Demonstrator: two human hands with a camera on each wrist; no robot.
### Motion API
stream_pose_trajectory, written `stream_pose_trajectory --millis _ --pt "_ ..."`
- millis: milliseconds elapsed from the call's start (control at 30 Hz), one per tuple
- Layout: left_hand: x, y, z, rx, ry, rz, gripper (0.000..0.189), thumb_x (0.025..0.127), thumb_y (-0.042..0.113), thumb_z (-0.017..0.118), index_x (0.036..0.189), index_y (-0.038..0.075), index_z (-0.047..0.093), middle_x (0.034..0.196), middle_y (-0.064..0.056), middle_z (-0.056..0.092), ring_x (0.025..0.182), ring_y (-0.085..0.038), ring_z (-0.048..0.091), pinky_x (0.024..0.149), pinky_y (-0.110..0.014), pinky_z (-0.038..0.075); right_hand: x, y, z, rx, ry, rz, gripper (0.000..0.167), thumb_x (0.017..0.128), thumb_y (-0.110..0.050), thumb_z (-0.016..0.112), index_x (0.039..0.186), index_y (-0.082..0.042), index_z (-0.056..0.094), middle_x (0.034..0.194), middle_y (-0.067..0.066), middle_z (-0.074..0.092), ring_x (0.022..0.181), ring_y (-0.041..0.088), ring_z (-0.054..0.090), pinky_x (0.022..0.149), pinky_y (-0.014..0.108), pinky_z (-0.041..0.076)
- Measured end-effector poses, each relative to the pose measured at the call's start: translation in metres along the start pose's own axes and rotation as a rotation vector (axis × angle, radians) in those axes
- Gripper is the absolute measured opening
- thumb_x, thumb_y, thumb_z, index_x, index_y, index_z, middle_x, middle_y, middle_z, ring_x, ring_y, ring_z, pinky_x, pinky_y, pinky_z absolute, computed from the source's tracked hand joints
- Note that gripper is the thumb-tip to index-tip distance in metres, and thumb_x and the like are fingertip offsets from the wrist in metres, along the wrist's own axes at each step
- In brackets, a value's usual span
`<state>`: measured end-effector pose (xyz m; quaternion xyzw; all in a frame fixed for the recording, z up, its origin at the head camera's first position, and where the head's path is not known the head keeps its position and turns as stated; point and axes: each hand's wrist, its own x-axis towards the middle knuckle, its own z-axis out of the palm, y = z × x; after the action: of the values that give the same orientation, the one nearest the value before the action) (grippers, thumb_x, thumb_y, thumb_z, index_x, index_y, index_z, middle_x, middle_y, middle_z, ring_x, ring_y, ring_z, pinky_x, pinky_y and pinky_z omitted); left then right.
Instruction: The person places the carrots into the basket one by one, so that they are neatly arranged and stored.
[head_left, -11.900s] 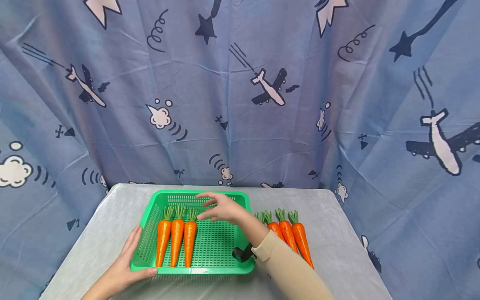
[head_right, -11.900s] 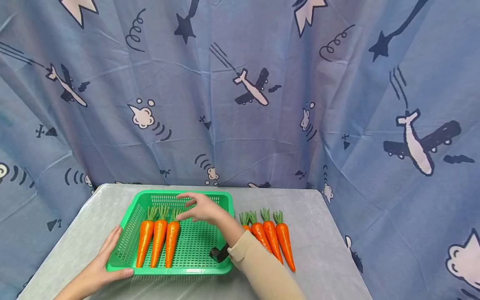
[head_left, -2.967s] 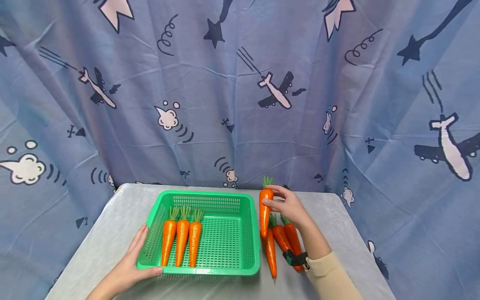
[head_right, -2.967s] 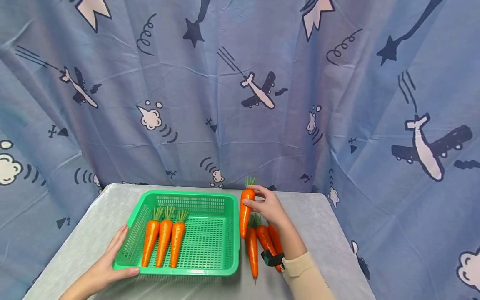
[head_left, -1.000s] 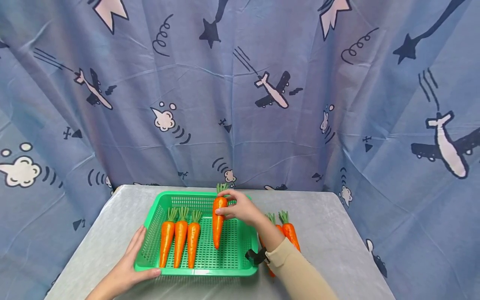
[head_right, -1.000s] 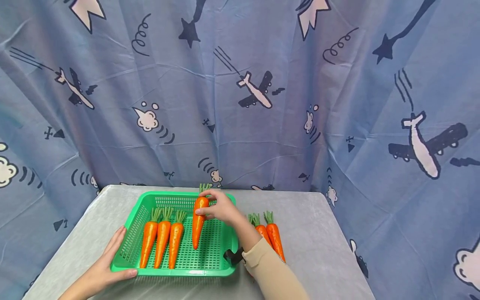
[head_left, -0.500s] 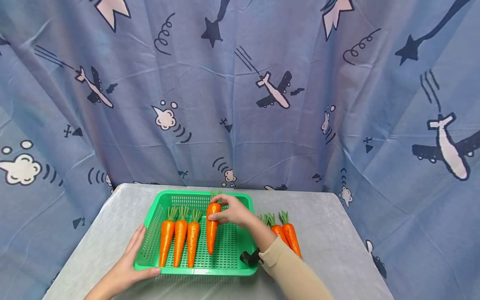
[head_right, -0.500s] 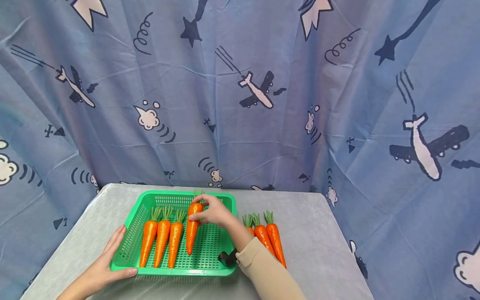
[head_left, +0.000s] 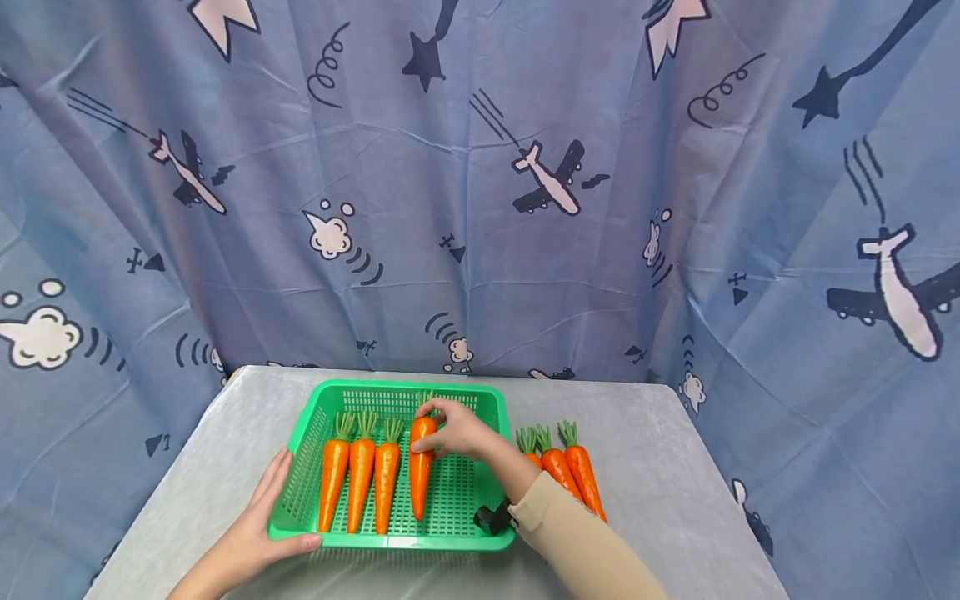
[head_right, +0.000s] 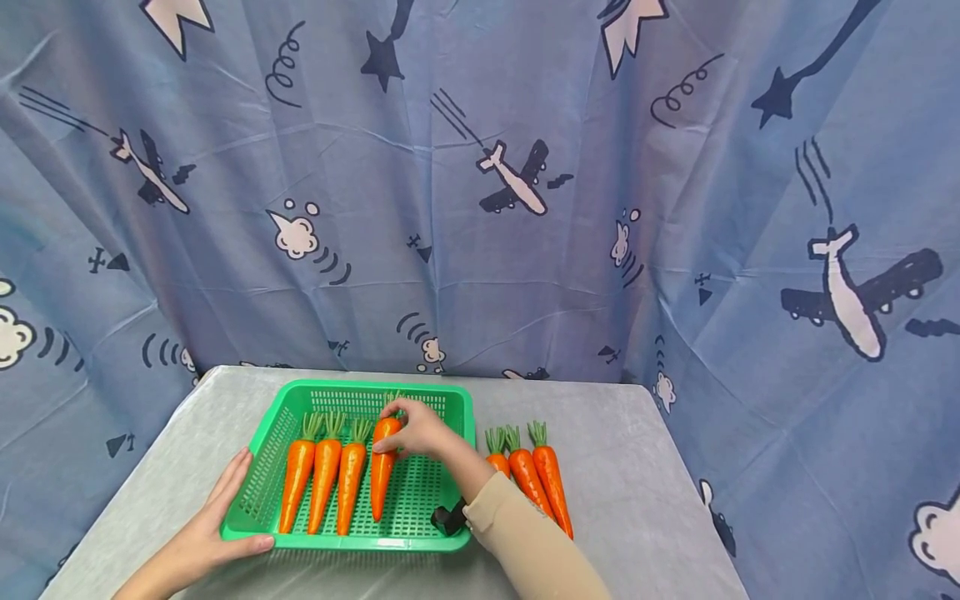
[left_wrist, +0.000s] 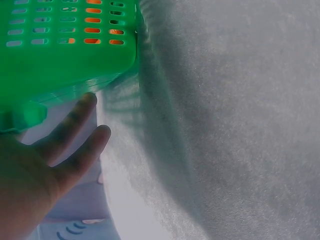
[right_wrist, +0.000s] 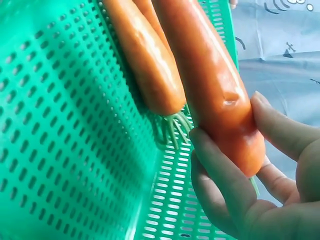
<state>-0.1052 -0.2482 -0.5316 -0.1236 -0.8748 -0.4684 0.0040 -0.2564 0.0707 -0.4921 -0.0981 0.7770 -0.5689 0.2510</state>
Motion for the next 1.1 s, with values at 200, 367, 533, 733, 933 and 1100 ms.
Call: stream_pose_trajectory --millis 200,367,533,733,933,1100 --pt "0.001 -0.002 0.001 0.0 0.004 -0.003 0.124 0.076 0.023 0.088 0.164 0.018 0.002 0.17 -0.01 -0.003 0.135 0.023 -0.001 0.101 -0.079 0.024 0.006 0.008 0.006 -0.005 -0.017 0.026 0.044 0.08 0.003 0.082 0.117 -0.006 0.062 0.108 0.017 0.056 0.08 0.028 0.067 0.076 0.056 0.059" --pt "0.001 -0.003 0.0 0.014 0.004 0.001 0.124 0.076 0.024 0.088 0.164 0.018 0.001 0.17 -0.012 -0.002 0.134 0.024 -0.001 0.1 -0.079 0.026 0.01 0.013 0.01 -0.017 -0.01 0.052 0.044 0.079 0.007 0.081 0.117 -0.004 0.062 0.101 0.016 0.059 0.08 0.028 0.067 0.072 0.053 0.06" --pt "0.001 -0.001 0.0 0.023 0.003 0.003 0.123 0.076 0.024 0.087 0.164 0.018 0.001 0.17 -0.013 -0.002 0.133 0.024 -0.001 0.099 -0.079 0.027 0.012 0.016 0.014 -0.034 0.004 0.07 0.044 0.079 0.009 0.08 0.117 -0.003 0.061 0.099 0.016 0.06 0.082 0.03 0.066 0.07 0.051 0.06" --pt "0.001 -0.002 0.0 0.028 0.008 0.016 0.124 0.076 0.024 0.088 0.164 0.017 0.001 0.17 -0.009 -0.003 0.134 0.024 0.0 0.099 -0.079 0.028 0.013 0.02 0.017 -0.066 0.006 0.086 0.043 0.079 0.008 0.081 0.116 -0.004 0.061 0.098 0.016 0.06 0.081 0.03 0.066 0.07 0.05 0.061" --pt "0.001 -0.003 0.0 0.02 0.013 0.019 0.124 0.075 0.023 0.088 0.164 0.018 0.002 0.17 -0.008 -0.003 0.135 0.022 0.0 0.099 -0.08 0.027 0.015 0.024 0.021 -0.098 0.003 0.107 0.042 0.079 0.008 0.08 0.114 -0.005 0.062 0.097 0.015 0.061 0.079 0.029 0.066 0.069 0.049 0.061" --pt "0.0 -0.003 0.0 0.011 0.008 0.01 0.123 0.076 0.023 0.087 0.164 0.018 0.001 0.17 -0.009 -0.003 0.135 0.022 -0.001 0.099 -0.08 0.026 0.016 0.024 0.025 -0.114 -0.001 0.139 0.04 0.08 0.008 0.08 0.113 -0.004 0.062 0.096 0.015 0.061 0.077 0.029 0.067 0.068 0.048 0.061"
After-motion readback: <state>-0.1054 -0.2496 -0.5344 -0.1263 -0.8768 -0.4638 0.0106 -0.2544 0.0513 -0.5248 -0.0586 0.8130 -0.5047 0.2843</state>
